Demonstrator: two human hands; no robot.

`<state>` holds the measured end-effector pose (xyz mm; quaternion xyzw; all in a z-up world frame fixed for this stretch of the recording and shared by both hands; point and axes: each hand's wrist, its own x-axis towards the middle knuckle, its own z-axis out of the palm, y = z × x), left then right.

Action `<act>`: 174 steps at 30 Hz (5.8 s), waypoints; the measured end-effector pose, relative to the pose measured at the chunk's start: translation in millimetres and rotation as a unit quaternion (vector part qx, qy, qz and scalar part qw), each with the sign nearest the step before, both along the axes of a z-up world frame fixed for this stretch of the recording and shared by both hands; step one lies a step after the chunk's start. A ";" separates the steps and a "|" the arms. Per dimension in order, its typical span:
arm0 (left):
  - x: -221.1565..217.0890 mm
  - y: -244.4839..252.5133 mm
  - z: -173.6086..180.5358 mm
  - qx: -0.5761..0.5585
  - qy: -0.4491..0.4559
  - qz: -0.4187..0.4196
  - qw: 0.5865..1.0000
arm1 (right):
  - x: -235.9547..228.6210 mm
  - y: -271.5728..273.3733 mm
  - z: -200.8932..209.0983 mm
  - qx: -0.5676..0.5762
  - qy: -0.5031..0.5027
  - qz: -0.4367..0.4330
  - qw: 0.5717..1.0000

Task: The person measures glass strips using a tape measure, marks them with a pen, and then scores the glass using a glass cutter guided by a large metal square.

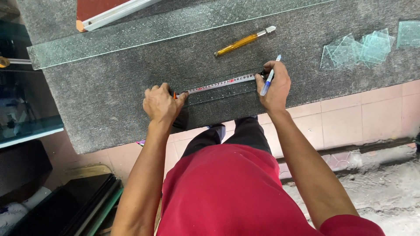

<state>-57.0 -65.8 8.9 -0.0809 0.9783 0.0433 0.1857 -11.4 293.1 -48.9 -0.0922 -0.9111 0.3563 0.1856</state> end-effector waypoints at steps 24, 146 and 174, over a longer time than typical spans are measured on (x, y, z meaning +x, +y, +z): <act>16.5 -5.9 -18.3 0.034 0.090 -0.004 0.995 | 32.2 -20.0 29.7 -0.241 0.047 0.129 0.961; -299.8 26.1 -22.7 0.031 0.134 -0.193 0.971 | -194.6 65.9 8.0 0.214 -0.008 0.435 0.875; 29.8 -56.3 -10.8 0.112 0.151 -0.322 0.928 | 38.7 66.8 41.4 -0.006 -0.210 -0.042 0.977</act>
